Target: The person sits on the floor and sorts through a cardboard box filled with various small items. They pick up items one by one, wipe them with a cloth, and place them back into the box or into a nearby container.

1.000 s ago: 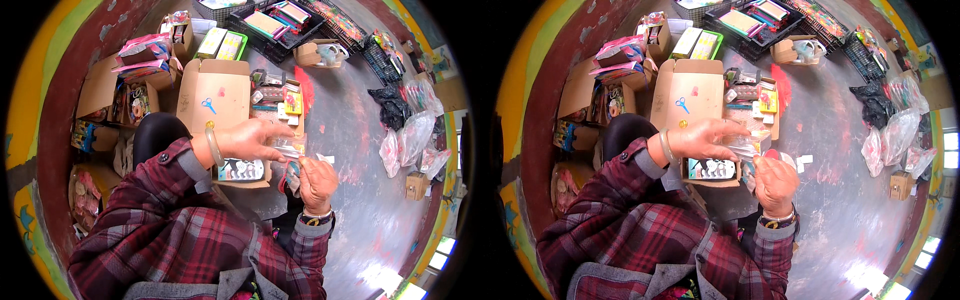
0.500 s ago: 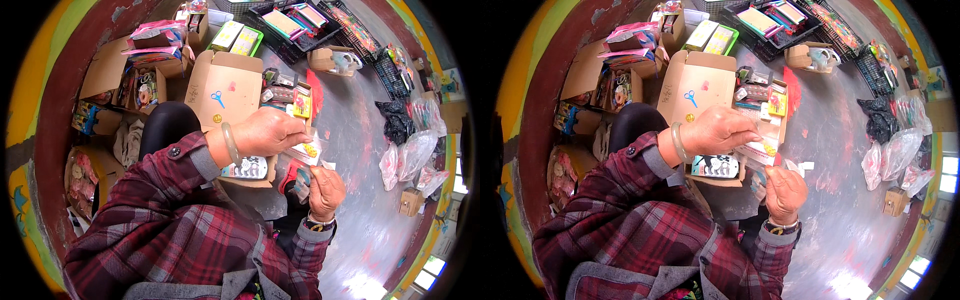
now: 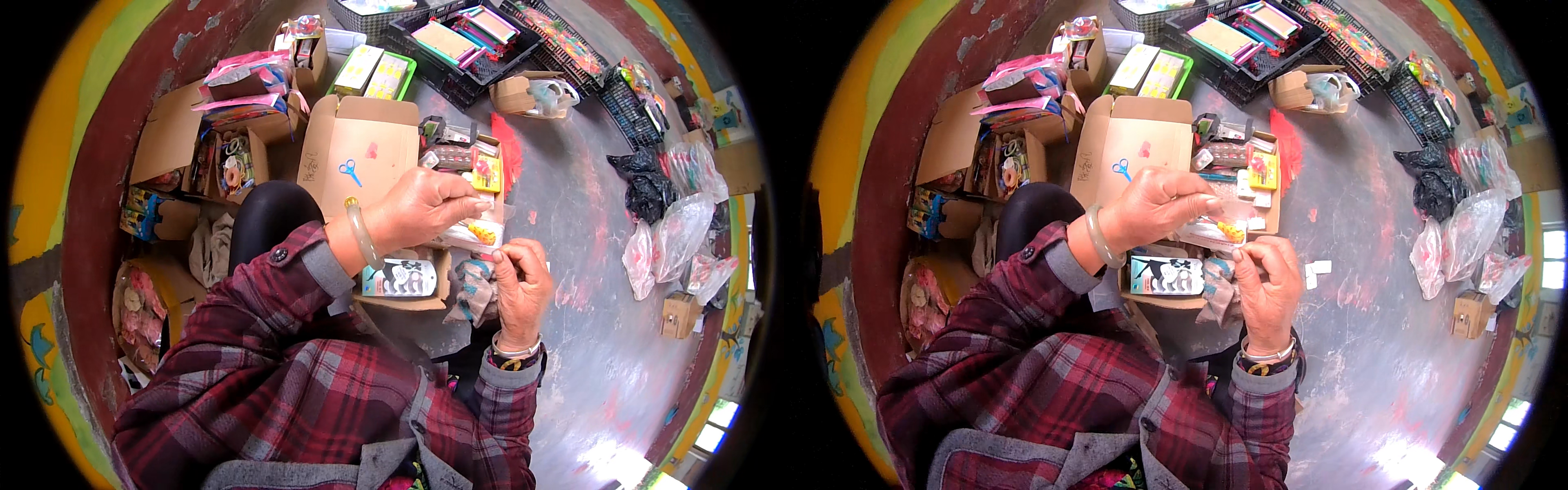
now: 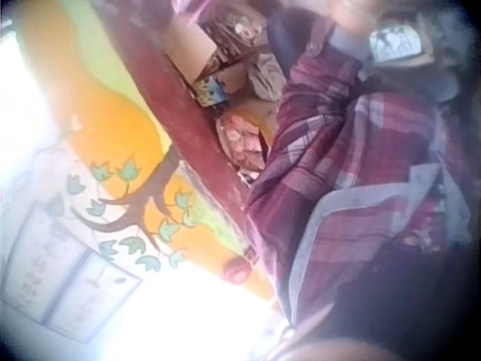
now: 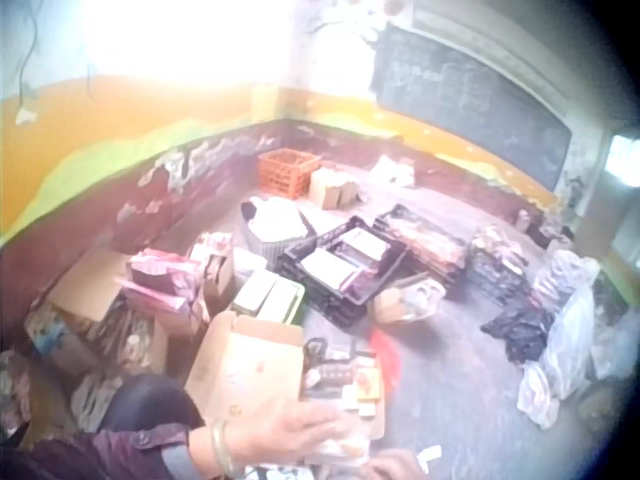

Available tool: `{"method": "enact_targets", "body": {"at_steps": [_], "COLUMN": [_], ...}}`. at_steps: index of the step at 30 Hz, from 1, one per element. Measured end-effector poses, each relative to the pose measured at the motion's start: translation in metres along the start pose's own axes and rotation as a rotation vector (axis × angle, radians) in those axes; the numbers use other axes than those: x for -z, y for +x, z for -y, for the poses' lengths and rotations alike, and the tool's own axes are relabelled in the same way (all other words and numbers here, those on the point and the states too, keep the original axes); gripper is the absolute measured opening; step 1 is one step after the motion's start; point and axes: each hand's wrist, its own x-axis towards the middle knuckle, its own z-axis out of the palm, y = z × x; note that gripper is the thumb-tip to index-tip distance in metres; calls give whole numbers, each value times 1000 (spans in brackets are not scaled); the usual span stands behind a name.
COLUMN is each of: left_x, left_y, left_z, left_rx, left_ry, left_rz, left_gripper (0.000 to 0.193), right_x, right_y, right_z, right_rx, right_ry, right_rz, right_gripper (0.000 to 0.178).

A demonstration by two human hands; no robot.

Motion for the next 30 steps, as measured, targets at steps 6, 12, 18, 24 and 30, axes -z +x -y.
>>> {"method": "enact_targets", "body": {"at_steps": [6,12,18,24,30], "left_x": [-6,-14,-16,-23,-21], "left_y": [-3,-8,-10,-5,-2], "left_z": [3,-2,-1,22,20], "left_rx": [-2,-127,52,566,619], "left_ry": [31,-35,-285,-842,-1110], "left_rz": [15,-31,60,42,74], "left_gripper": [13,12,19,23,39], "right_x": [-4,-7,-7,-12,-12], "right_y": [-1,2,5,5,9], "right_z": [-8,-8,-17,-30,-27], "right_rx": [-170,-350,-395,-535,-559], "right_ry": [167,506,650,712,728], "right_rz": [-69,2,224,202,153], "right_gripper": [21,65,64,36,42]}}
